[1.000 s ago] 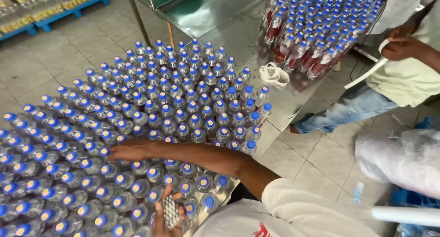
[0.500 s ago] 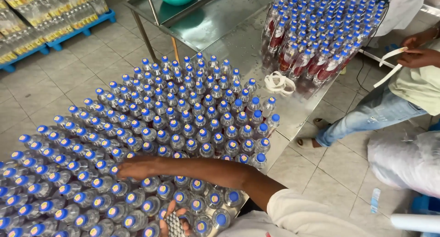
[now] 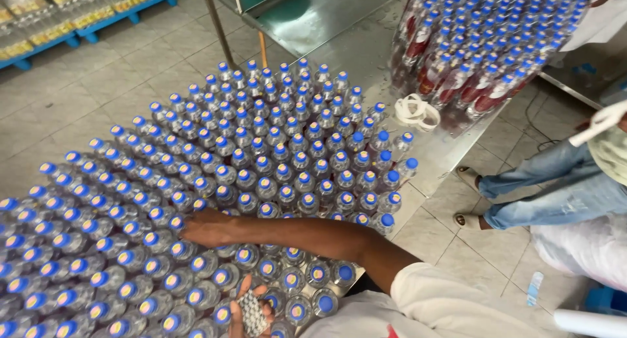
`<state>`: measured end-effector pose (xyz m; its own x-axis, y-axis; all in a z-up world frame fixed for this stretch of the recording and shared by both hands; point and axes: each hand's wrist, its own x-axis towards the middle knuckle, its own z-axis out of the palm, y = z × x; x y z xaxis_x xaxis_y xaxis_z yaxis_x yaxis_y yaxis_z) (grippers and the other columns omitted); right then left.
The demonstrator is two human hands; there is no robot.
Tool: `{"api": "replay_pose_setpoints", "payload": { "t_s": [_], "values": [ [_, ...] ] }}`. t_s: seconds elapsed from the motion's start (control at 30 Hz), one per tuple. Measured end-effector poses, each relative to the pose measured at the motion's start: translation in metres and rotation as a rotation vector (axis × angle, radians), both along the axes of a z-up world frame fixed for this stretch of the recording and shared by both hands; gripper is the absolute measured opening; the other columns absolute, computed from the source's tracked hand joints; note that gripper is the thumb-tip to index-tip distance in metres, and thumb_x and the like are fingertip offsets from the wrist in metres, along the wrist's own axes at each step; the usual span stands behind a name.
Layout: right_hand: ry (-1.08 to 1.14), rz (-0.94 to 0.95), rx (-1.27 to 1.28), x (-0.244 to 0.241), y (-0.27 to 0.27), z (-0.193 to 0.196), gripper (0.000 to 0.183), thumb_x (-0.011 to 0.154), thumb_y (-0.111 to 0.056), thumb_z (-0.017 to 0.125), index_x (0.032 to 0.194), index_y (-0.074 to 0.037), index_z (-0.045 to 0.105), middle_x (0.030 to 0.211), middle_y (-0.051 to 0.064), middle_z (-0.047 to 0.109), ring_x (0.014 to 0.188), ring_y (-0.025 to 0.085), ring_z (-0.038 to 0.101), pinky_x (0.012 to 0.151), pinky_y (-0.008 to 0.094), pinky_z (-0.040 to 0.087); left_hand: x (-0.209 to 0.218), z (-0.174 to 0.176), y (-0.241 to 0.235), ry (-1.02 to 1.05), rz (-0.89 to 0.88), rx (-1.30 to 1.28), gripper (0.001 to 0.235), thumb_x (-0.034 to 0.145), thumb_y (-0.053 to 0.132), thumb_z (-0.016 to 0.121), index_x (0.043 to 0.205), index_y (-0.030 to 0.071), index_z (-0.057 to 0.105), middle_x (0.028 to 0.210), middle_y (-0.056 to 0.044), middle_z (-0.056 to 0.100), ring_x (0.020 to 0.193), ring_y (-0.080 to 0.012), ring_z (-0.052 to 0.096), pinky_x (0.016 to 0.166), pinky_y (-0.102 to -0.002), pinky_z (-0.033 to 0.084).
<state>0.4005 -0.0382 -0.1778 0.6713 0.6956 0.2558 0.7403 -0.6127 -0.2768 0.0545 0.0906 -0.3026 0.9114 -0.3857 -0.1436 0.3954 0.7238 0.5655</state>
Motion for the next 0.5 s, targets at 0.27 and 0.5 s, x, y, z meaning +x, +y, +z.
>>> {"api": "replay_pose_setpoints", "payload": {
  "t_s": [0.27, 0.5],
  "values": [
    [0.182, 0.301, 0.361, -0.097, -0.095, 0.169, 0.04, 0.112, -0.037, 0.061, 0.134, -0.006, 0.073, 0.133, 0.017, 0.074, 0.124, 0.038, 0.069, 0.109, 0.051, 0.051, 0.039, 0.284, -0.096, 0.244, 0.256, 0.101, 0.084, 0.1, 0.051, 0.065, 0.169, 0.009, 0.042, 0.117, -0.012, 0.077, 0.072, -0.0161, 0.067, 0.058, -0.027, 0.05],
    [0.576, 0.215, 0.294, -0.185, -0.154, 0.257, 0.043, 0.094, -0.03, 0.088, 0.13, -0.008, 0.077, 0.118, 0.011, 0.075, 0.106, 0.032, 0.074, 0.093, 0.046, 0.06, 0.041, 0.261, -0.116, 0.22, 0.218, 0.114, 0.066, 0.118, 0.044, 0.042, 0.168, 0.0, 0.039, 0.11, -0.023, 0.076, 0.081, -0.0248, 0.076, 0.059, -0.029, 0.067]
  ]
}}
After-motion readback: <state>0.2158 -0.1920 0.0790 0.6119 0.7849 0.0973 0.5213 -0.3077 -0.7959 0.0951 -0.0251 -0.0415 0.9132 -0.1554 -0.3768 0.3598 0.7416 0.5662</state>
